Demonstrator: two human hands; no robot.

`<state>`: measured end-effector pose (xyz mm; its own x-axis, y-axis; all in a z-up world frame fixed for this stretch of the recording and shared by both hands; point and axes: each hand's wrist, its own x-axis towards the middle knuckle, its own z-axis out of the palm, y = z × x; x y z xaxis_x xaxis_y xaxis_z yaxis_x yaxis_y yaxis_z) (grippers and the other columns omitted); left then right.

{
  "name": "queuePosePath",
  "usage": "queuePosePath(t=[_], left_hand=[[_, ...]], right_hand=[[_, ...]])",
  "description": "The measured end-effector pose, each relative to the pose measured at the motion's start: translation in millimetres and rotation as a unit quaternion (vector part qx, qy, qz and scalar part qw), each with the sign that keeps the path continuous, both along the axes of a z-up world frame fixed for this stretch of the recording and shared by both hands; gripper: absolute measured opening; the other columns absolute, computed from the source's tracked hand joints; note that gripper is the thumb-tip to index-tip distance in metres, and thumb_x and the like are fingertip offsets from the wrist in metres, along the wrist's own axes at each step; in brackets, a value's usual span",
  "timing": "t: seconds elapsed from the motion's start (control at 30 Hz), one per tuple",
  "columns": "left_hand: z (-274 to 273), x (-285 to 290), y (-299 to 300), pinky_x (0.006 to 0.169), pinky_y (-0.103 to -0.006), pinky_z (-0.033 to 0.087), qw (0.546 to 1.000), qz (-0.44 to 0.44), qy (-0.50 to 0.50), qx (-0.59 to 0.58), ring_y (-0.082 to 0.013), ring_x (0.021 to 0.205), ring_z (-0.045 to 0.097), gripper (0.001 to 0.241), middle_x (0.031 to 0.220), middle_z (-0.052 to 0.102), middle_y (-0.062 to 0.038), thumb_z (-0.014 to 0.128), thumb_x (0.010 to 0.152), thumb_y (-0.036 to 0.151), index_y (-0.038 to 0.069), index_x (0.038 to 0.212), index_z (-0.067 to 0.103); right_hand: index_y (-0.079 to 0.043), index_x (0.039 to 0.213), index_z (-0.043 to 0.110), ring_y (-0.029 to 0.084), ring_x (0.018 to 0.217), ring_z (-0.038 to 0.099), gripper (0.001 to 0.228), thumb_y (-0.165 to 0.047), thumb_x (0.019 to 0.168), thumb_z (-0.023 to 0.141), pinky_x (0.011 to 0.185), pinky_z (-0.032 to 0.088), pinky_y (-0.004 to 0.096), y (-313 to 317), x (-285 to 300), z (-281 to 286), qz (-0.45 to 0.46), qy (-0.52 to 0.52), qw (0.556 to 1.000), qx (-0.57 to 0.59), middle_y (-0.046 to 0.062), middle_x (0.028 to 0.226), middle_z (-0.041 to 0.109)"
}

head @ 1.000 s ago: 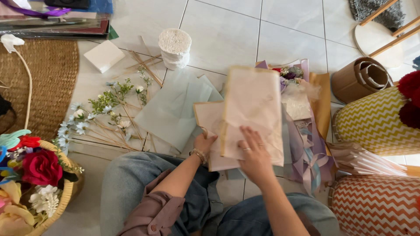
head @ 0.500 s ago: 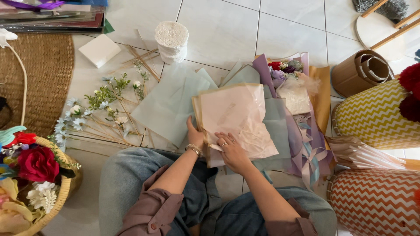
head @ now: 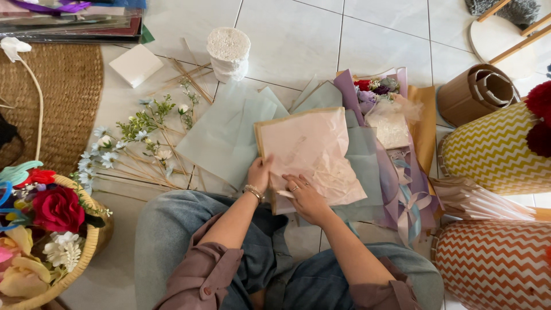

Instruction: The person folds multiple sheets of tissue paper and wrapping paper by hand while sitting on the floor.

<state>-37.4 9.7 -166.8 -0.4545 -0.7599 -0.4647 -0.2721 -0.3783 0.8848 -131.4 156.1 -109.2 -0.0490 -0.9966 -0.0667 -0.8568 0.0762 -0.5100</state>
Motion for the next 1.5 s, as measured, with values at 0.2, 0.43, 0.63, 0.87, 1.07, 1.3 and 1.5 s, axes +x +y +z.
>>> queuePosePath(t=[0.2, 0.43, 0.63, 0.87, 1.07, 1.3, 1.5], left_hand=[[2, -1, -15, 0.084, -0.0371, 0.049, 0.997, 0.044, 0.056, -0.007, -0.0247, 0.100, 0.062, 0.021, 0.103, 0.067, -0.009, 0.067, 0.083, 0.026, 0.011, 0.098, 0.062], [47, 10, -31, 0.087, -0.0339, 0.046, 0.949, 0.136, 0.274, 0.069, -0.0201, 0.099, 0.055, 0.030, 0.109, 0.061, -0.010, 0.062, 0.087, 0.011, 0.003, 0.116, 0.056], [28, 6, -43, 0.081, -0.0434, 0.052, 0.917, 0.168, 0.308, 0.192, -0.0278, 0.094, 0.062, 0.037, 0.110, 0.063, -0.016, 0.061, 0.089, 0.014, 0.003, 0.123, 0.051], [47, 14, -31, 0.072, -0.0305, 0.049, 0.959, 0.124, 0.233, 0.098, -0.0151, 0.082, 0.058, 0.026, 0.090, 0.064, -0.006, 0.066, 0.085, 0.017, 0.006, 0.109, 0.062], [47, 0, -23, 0.073, -0.0261, 0.047, 0.949, 0.207, 0.235, 0.039, -0.0123, 0.081, 0.054, 0.023, 0.087, 0.063, -0.003, 0.070, 0.081, 0.009, 0.009, 0.104, 0.065], [26, 7, -47, 0.077, -0.0260, 0.046, 0.945, 0.204, 0.257, 0.011, -0.0122, 0.085, 0.053, 0.025, 0.090, 0.062, -0.002, 0.070, 0.083, 0.011, 0.010, 0.107, 0.064], [29, 14, -63, 0.077, -0.0257, 0.043, 0.957, 0.113, 0.258, -0.069, -0.0116, 0.087, 0.054, 0.018, 0.093, 0.062, -0.002, 0.063, 0.088, 0.011, 0.011, 0.105, 0.060]], right_hand=[[-0.018, 0.109, 0.051, 0.036, 0.137, 0.022, 0.084, -0.071, 0.049, 0.073, 0.112, 0.014, 0.050, 6, -2, 83, 0.014, 0.129, 0.990, -0.051, 0.011, 0.144, 0.036], [-0.008, 0.134, 0.030, 0.043, 0.137, 0.017, 0.098, -0.039, 0.055, 0.079, 0.108, 0.015, 0.058, 55, -73, 142, -0.228, -0.155, 0.952, -0.133, 0.021, 0.142, 0.031], [-0.007, 0.141, 0.021, 0.049, 0.125, 0.035, 0.102, -0.009, 0.060, 0.082, 0.102, 0.030, 0.059, 37, -75, 131, -0.342, -0.244, 0.906, -0.056, 0.029, 0.134, 0.034], [-0.014, 0.088, 0.057, 0.016, 0.067, 0.062, 0.020, -0.007, 0.077, 0.072, 0.058, 0.051, 0.025, 36, -122, 40, -0.480, -0.120, 0.847, -0.193, 0.003, 0.075, 0.057], [-0.015, 0.087, 0.054, 0.012, 0.054, 0.052, 0.020, -0.006, 0.083, 0.070, 0.058, 0.042, 0.018, 52, -134, 40, -0.488, -0.013, 0.812, -0.319, -0.001, 0.059, 0.052], [-0.007, 0.088, 0.061, 0.019, 0.049, 0.057, 0.013, 0.006, 0.087, 0.060, 0.056, 0.047, 0.027, 47, -99, 90, -0.432, -0.041, 0.833, -0.344, 0.009, 0.057, 0.060], [0.002, 0.119, 0.047, 0.028, 0.083, 0.061, 0.055, 0.011, 0.068, 0.065, 0.081, 0.049, 0.041, 57, -96, 128, -0.362, -0.449, 0.815, -0.057, 0.019, 0.098, 0.061]])
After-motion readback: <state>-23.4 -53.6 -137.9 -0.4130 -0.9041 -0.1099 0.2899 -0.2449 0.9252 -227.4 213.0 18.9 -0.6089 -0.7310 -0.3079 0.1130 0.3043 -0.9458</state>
